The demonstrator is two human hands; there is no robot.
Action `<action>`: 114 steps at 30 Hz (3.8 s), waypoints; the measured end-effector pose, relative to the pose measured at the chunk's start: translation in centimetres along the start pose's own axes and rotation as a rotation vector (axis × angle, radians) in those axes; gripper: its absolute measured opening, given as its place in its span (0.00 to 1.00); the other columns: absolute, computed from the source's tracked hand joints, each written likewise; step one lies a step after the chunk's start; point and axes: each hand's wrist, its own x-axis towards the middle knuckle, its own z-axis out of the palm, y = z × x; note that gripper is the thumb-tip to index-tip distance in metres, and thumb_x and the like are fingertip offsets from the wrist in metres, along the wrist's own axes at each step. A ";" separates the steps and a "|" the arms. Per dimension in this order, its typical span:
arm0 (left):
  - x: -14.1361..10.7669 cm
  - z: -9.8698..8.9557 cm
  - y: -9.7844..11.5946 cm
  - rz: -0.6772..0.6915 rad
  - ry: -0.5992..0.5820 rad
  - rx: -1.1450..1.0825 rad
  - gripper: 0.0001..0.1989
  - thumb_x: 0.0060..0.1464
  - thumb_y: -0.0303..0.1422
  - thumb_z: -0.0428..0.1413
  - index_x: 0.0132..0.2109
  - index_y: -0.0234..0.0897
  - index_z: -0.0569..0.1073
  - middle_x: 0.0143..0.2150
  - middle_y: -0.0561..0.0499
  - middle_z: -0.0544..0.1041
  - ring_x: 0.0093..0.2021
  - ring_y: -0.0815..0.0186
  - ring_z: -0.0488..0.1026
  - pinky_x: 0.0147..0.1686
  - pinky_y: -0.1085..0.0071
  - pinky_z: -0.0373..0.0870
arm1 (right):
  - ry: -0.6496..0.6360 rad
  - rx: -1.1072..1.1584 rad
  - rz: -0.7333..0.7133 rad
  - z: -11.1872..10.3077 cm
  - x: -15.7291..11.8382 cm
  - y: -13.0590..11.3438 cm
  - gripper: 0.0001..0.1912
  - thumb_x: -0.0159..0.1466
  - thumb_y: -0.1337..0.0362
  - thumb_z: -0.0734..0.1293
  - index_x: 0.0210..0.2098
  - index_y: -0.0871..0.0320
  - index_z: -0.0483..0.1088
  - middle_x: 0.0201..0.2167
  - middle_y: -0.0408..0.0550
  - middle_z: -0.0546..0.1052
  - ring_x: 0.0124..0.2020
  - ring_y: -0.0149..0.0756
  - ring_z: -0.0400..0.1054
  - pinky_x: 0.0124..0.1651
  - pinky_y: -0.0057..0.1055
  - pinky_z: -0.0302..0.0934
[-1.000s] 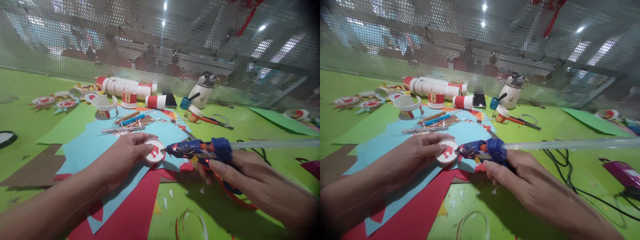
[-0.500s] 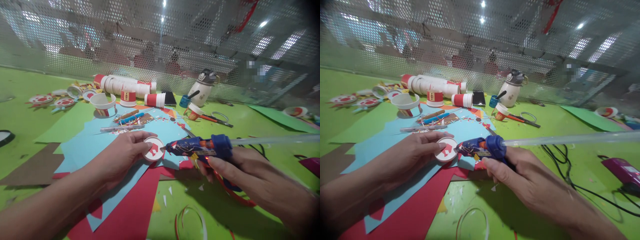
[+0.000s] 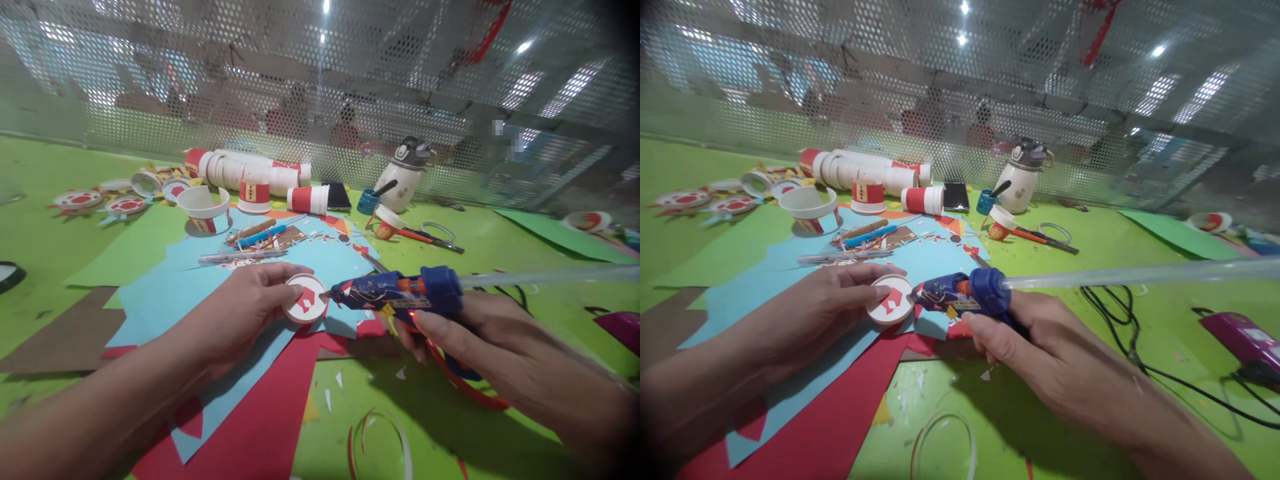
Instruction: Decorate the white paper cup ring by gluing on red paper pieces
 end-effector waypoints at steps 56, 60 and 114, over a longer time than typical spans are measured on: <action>-0.3 0.3 0.4 0.008 0.061 -0.066 0.09 0.48 0.24 0.60 0.40 0.30 0.77 0.31 0.47 0.78 0.28 0.69 0.73 0.32 0.73 0.70 | 0.326 -0.215 0.183 -0.6 4.5 8.9 0.20 0.55 0.61 0.69 0.46 0.60 0.76 0.44 0.53 0.79 0.43 0.46 0.74 0.46 0.40 0.67; -0.4 0.2 0.5 0.030 0.020 -0.074 0.08 0.47 0.22 0.60 0.37 0.31 0.78 0.33 0.47 0.79 0.30 0.68 0.74 0.34 0.73 0.72 | 0.160 -0.397 0.193 0.6 5.6 11.4 0.19 0.55 0.66 0.68 0.46 0.62 0.77 0.43 0.56 0.79 0.44 0.47 0.73 0.47 0.38 0.66; 0.2 0.8 -0.8 0.046 0.029 -0.218 0.13 0.42 0.11 0.49 0.25 0.30 0.73 0.24 0.52 0.72 0.23 0.70 0.71 0.29 0.74 0.69 | 0.015 -0.512 -0.508 6.2 5.3 -4.4 0.11 0.64 0.73 0.63 0.27 0.63 0.74 0.29 0.52 0.71 0.34 0.40 0.60 0.35 0.37 0.51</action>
